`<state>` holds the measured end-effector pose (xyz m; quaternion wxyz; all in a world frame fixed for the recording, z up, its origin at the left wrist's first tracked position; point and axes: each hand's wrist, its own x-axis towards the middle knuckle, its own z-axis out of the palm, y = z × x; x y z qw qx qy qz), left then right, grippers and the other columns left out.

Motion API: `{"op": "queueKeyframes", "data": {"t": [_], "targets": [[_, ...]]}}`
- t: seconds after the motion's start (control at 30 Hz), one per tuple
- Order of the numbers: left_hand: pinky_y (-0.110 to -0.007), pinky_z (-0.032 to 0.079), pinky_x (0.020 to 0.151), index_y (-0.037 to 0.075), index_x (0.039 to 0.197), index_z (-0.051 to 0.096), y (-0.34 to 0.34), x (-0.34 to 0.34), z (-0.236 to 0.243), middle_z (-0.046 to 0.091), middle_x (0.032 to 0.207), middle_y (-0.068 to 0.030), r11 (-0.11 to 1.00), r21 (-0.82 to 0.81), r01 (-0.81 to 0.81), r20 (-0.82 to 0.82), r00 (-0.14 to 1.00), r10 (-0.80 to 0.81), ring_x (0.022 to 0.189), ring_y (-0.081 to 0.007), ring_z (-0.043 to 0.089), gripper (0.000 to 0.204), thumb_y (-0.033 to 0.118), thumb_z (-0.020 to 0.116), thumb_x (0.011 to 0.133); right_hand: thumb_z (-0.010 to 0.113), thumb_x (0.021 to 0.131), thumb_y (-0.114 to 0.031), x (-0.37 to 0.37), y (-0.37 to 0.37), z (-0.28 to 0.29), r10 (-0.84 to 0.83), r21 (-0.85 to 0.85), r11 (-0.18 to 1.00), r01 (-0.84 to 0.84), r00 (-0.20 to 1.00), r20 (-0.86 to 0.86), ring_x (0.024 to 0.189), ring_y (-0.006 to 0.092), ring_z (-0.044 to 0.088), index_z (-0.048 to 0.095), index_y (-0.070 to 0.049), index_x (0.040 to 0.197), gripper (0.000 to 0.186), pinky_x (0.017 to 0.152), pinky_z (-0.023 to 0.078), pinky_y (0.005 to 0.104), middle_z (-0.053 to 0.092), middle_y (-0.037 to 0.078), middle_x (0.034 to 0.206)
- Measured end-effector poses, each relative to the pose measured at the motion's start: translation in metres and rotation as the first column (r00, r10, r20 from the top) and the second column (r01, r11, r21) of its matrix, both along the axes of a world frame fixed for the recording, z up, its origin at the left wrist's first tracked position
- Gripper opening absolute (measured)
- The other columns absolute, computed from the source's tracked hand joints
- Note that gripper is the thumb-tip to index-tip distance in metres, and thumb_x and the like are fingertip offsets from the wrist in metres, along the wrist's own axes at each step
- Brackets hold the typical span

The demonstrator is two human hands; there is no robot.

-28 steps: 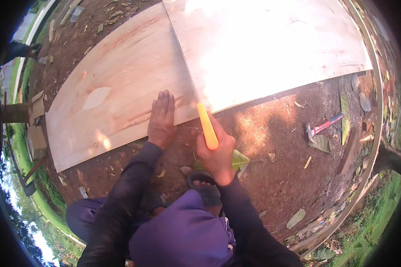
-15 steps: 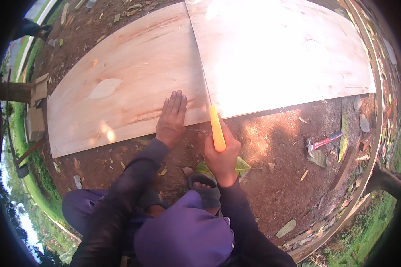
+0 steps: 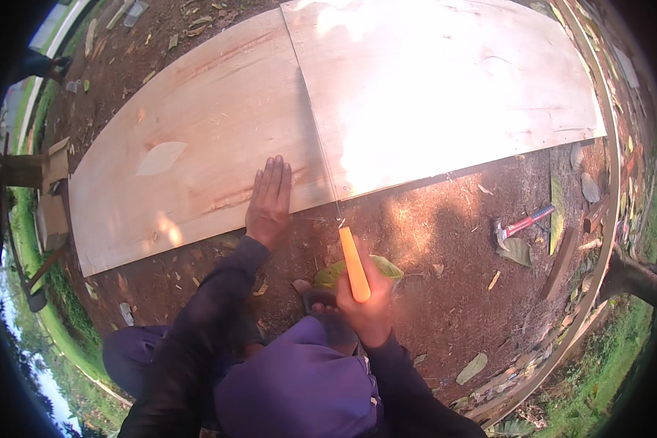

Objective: The person uses a hand saw to cut a large plywood sheet along a marked line, then measures the cut piece with a tape measure. The person repositions the wood and continues cutting to separate the pieces.

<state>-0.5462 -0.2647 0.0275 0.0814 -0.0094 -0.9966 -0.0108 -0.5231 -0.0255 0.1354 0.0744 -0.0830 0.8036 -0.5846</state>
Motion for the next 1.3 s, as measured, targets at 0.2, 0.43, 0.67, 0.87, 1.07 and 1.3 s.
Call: {"op": "queueKeyframes", "data": {"t": [0.2,0.43,0.67,0.87,1.07,1.3], "targets": [[-0.050,0.029,0.126,-0.006,0.152,0.043,0.011,-0.009,0.005,0.041,0.161,-0.0243,0.997,0.074,0.000,0.020,1.000,-0.001,0.153,-0.0361,0.034,0.060,0.004,0.049,0.094,0.061,0.087,-0.001,-0.031,-0.018,-0.002,-0.054,0.010,0.999,0.054,0.997,0.050,0.069,0.0185,0.070,0.062,0.003,0.137,0.050,0.069,0.057,0.0335,0.074,0.020,0.090],[-0.050,0.030,0.125,-0.006,0.152,0.043,0.002,-0.008,0.001,0.042,0.160,-0.0244,0.998,0.055,0.006,-0.003,1.000,-0.006,0.152,-0.0368,0.037,0.058,0.004,0.049,0.095,0.059,0.087,0.003,-0.013,-0.010,-0.006,-0.027,0.010,1.000,0.026,0.996,0.083,0.075,0.0154,0.070,0.061,0.005,0.139,0.052,0.069,0.055,0.0315,0.074,0.017,0.093],[-0.050,0.030,0.125,-0.007,0.152,0.043,0.005,-0.003,0.005,0.043,0.159,-0.0241,0.999,0.034,-0.005,-0.004,1.000,0.005,0.152,-0.0369,0.038,0.058,0.004,0.049,0.095,0.059,0.086,0.002,-0.026,-0.016,0.001,-0.091,-0.042,0.995,0.095,0.992,0.082,0.066,0.0110,0.060,0.065,0.005,0.133,0.047,0.065,0.052,0.0298,0.066,0.012,0.078],[-0.050,0.029,0.126,-0.007,0.152,0.042,0.009,-0.003,0.010,0.041,0.160,-0.0244,0.999,0.044,0.007,0.030,1.000,-0.009,0.153,-0.0366,0.036,0.059,0.002,0.050,0.094,0.061,0.087,0.000,-0.030,-0.025,-0.009,-0.070,-0.040,0.997,0.073,0.995,0.075,0.067,0.0143,0.066,0.061,0.005,0.139,0.051,0.065,0.054,0.0316,0.069,0.019,0.079],[-0.051,0.029,0.126,-0.007,0.152,0.042,0.006,-0.007,0.004,0.040,0.161,-0.0246,0.998,0.061,0.009,0.002,1.000,-0.009,0.153,-0.0365,0.035,0.062,0.000,0.051,0.091,0.058,0.086,0.004,0.015,0.016,0.009,-0.042,-0.010,0.999,0.043,0.994,0.101,0.070,0.0146,0.069,0.060,0.003,0.142,0.057,0.069,0.056,0.0300,0.072,0.012,0.084],[-0.052,0.029,0.125,-0.007,0.152,0.041,0.004,-0.004,0.007,0.038,0.161,-0.0261,0.992,0.123,0.026,-0.006,1.000,-0.026,0.153,-0.0378,0.033,0.079,-0.009,0.058,0.075,0.062,0.085,0.004,-0.012,-0.010,-0.008,-0.019,-0.029,0.999,0.021,0.998,0.063,0.075,0.0215,0.073,0.060,0.006,0.139,0.054,0.071,0.057,0.0309,0.074,0.020,0.097]]}}
